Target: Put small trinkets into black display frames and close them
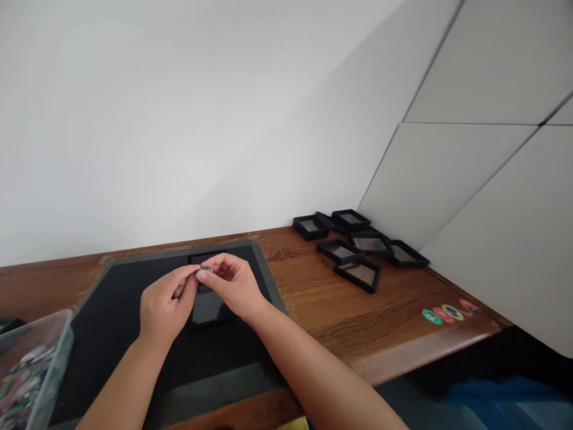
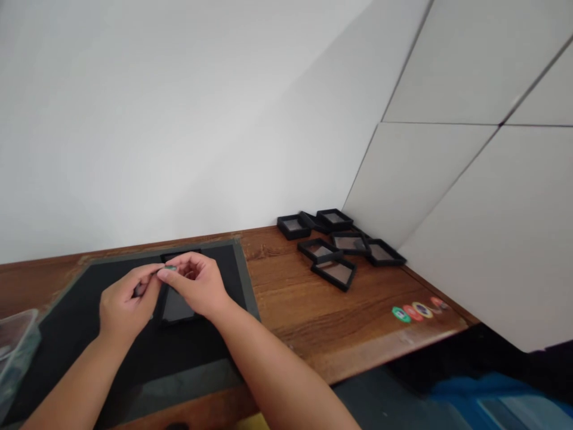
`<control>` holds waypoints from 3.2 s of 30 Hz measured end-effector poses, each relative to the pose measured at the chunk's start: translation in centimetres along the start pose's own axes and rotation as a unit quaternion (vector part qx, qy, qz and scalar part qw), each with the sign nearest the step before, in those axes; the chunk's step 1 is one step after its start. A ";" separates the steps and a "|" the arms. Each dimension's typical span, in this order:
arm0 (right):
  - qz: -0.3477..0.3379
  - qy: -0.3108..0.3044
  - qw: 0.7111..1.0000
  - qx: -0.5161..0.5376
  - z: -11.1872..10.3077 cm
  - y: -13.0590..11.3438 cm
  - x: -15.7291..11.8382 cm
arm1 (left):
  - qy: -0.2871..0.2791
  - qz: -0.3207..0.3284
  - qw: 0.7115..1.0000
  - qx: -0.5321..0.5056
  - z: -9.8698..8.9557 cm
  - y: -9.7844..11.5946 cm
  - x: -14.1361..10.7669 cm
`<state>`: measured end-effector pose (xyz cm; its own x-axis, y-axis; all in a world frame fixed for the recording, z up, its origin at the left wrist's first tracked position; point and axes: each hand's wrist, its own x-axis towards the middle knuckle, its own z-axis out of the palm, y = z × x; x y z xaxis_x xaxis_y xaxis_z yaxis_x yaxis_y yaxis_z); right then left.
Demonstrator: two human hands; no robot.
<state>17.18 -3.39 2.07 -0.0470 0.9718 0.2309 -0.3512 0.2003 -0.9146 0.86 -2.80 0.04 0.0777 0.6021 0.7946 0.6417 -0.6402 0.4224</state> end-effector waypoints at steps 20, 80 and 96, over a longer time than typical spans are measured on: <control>0.043 0.033 0.993 -0.103 -2.7 -0.9 1.3 | -0.199 -0.210 0.954 -0.083 0.6 -0.4 0.8; 0.064 -0.097 0.910 -0.398 -3.9 0.4 1.8 | -0.421 -0.200 0.883 0.046 -1.4 -2.6 1.4; 0.084 -0.128 0.902 -0.403 -4.0 0.1 1.5 | -0.397 -0.219 0.888 0.070 -1.1 -3.2 0.9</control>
<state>20.82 -1.38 1.02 -0.2876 0.9568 0.0420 0.4695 0.1790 -0.8646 -1.97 -0.72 -0.08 0.2748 0.9614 -0.0146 0.8273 -0.2287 0.5131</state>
